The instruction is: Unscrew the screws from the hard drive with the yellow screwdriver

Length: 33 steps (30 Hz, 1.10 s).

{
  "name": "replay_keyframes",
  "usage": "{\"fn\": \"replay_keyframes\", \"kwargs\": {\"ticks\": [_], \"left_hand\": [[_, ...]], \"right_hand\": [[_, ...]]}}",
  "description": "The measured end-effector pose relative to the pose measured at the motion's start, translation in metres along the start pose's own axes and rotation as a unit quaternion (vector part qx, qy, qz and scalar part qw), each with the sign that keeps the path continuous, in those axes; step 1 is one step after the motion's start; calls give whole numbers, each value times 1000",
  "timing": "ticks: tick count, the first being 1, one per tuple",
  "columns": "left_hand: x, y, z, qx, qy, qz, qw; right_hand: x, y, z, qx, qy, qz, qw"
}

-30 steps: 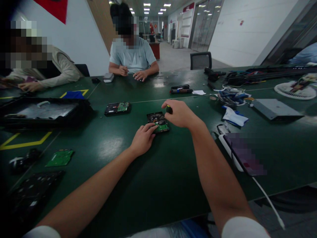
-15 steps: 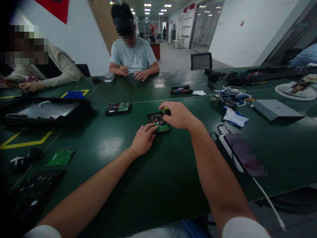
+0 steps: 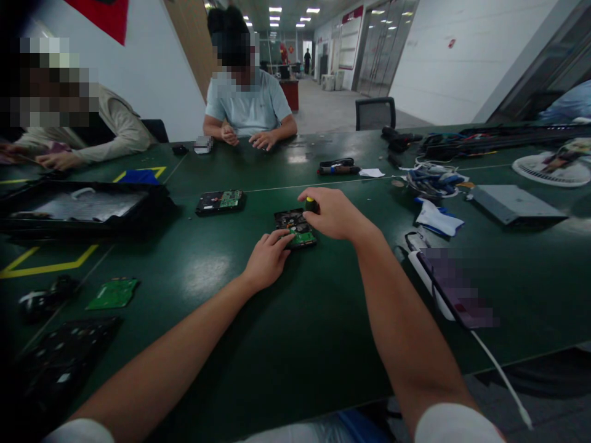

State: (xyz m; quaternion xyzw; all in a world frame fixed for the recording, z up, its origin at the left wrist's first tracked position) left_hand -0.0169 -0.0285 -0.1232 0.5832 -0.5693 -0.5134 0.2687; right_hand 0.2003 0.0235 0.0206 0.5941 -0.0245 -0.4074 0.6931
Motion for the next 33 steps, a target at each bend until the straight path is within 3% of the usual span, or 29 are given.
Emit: {"fn": "replay_keyframes", "kwargs": {"ticks": [8, 14, 19, 26, 33], "left_hand": [[0, 0, 0, 5, 1, 1, 1000], [-1, -1, 0, 10, 1, 0, 1000], [-1, 0, 0, 10, 2, 6, 1000], [0, 3, -1, 19, -2, -6, 1000], [-1, 2, 0, 23, -3, -12, 1000]], "right_hand": [[-1, -2, -8, 21, -31, -30, 999], [-2, -9, -19, 33, -79, -88, 992], [-3, -6, -16, -71, -121, -101, 985], [-4, -4, -16, -165, -126, -135, 969], [-4, -10, -19, -309, -152, -169, 923]]}}
Point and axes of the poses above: each hand's wrist, its own x-axis away from the middle knuckle, its own y-axis out of the back of the hand, z = x × y, the point moved 1 cm from there along -x, towards the middle knuckle, and after that the axes turned 12 degrees about y, right-handed, at the moved point
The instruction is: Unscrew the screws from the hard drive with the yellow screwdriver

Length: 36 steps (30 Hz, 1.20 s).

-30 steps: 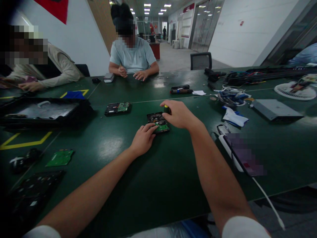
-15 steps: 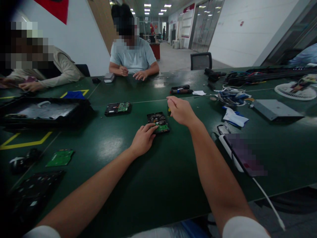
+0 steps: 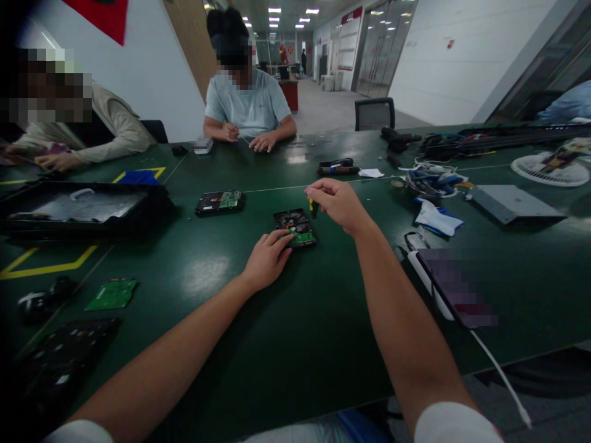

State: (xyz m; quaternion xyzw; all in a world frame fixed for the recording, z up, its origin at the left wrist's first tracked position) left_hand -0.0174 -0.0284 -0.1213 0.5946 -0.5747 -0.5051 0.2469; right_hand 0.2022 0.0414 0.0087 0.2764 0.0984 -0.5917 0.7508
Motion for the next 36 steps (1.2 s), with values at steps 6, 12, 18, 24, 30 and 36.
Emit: {"fn": "replay_keyframes", "kwargs": {"ticks": [6, 12, 18, 24, 30, 36], "left_hand": [[0, -1, 0, -2, 0, 0, 1000], [0, 1, 0, -3, -1, -2, 1000], [0, 1, -1, -9, 1, 3, 1000], [0, -1, 1, -4, -1, -1, 1000], [1, 1, -1, -10, -3, 1, 1000], [0, 0, -1, -11, -1, -1, 1000]], "right_hand": [[-3, -1, -13, -44, -42, -32, 998], [-3, 1, -12, -46, -34, -2, 998], [-2, 1, -10, 19, 0, -31, 999], [0, -5, -5, -70, 14, -23, 997], [-1, -7, -3, -49, 73, -36, 995], [0, -2, -3, 136, 107, -51, 984]]}}
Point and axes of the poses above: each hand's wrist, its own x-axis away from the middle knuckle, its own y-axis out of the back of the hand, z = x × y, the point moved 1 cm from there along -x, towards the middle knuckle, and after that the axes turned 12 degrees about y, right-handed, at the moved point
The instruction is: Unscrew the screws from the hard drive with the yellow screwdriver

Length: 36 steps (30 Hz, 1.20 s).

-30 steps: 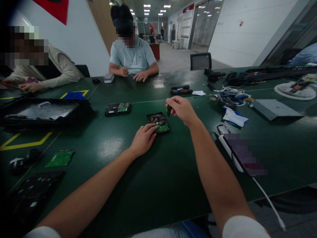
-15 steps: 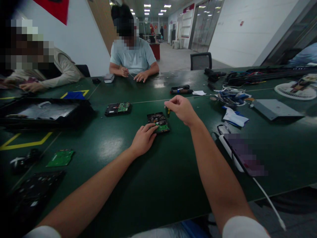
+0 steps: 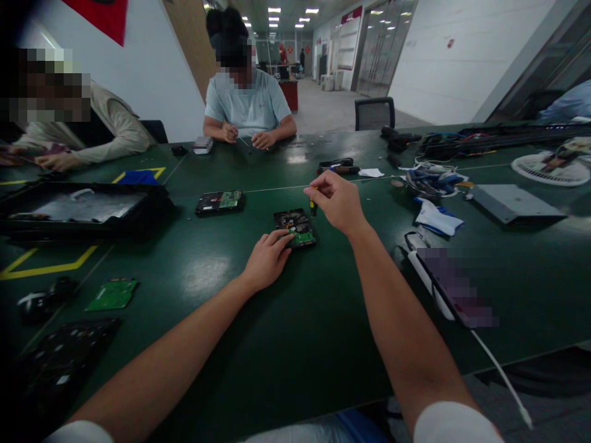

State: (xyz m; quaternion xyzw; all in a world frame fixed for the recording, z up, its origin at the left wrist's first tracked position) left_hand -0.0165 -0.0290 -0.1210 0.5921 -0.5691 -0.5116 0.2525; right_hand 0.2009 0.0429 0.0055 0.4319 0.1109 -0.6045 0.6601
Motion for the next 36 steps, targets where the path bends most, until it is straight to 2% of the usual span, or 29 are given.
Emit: {"fn": "replay_keyframes", "kwargs": {"ticks": [3, 6, 13, 19, 22, 27, 34, 36], "left_hand": [[0, -1, 1, 0, 2, -1, 1000], [0, 0, 1, 1, 1, -2, 1000], [-1, 0, 0, 4, -4, -3, 1000], [0, -2, 1, 6, -6, -5, 1000], [0, -2, 2, 6, -3, -3, 1000], [-1, -2, 2, 7, 0, -2, 1000], [-1, -1, 1, 5, 1, 3, 1000], [0, -1, 1, 5, 1, 2, 1000]], "right_hand": [[1, 2, 1, 60, 33, 27, 997], [2, 2, -1, 78, 65, 53, 993], [2, -3, -16, 79, 80, 6, 994], [2, -4, -17, 119, 133, 33, 983], [2, -3, -17, 124, 127, 39, 983], [3, -4, -20, 112, 83, 15, 990], [4, -5, -15, 116, 126, 44, 984], [4, -5, -15, 114, 121, 35, 985]]}}
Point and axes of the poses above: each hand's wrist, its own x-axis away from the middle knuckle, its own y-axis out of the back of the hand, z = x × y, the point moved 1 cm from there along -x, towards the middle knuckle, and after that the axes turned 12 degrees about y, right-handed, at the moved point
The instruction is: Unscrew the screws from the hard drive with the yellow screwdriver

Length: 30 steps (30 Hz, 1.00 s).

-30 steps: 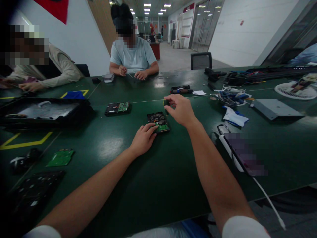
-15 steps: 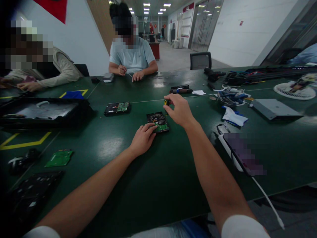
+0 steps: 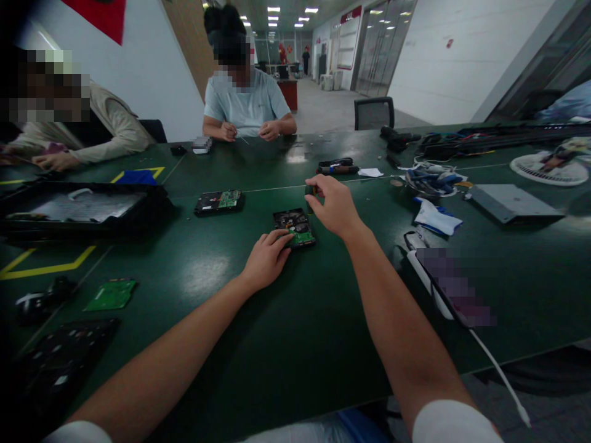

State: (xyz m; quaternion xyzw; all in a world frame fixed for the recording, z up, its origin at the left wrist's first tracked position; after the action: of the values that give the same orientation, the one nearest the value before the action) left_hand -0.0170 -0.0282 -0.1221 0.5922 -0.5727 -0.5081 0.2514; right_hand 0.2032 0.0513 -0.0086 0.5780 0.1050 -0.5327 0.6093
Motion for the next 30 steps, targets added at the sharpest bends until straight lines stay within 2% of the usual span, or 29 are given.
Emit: {"fn": "replay_keyframes", "kwargs": {"ticks": [5, 11, 17, 23, 30], "left_hand": [[0, -1, 0, 1, -1, -5, 1000], [-1, 1, -1, -1, -4, -7, 1000], [0, 2, -1, -3, -3, -1, 1000], [0, 0, 0, 3, -4, -4, 1000], [0, 0, -1, 10, -2, -5, 1000]], "right_hand": [[0, -1, -3, -12, -34, -34, 999], [-1, 1, -5, 39, -16, -7, 999], [0, 2, -5, 24, -52, -29, 998], [-1, 1, -2, 18, -7, 12, 1000], [0, 2, -3, -3, -52, -17, 998]]}}
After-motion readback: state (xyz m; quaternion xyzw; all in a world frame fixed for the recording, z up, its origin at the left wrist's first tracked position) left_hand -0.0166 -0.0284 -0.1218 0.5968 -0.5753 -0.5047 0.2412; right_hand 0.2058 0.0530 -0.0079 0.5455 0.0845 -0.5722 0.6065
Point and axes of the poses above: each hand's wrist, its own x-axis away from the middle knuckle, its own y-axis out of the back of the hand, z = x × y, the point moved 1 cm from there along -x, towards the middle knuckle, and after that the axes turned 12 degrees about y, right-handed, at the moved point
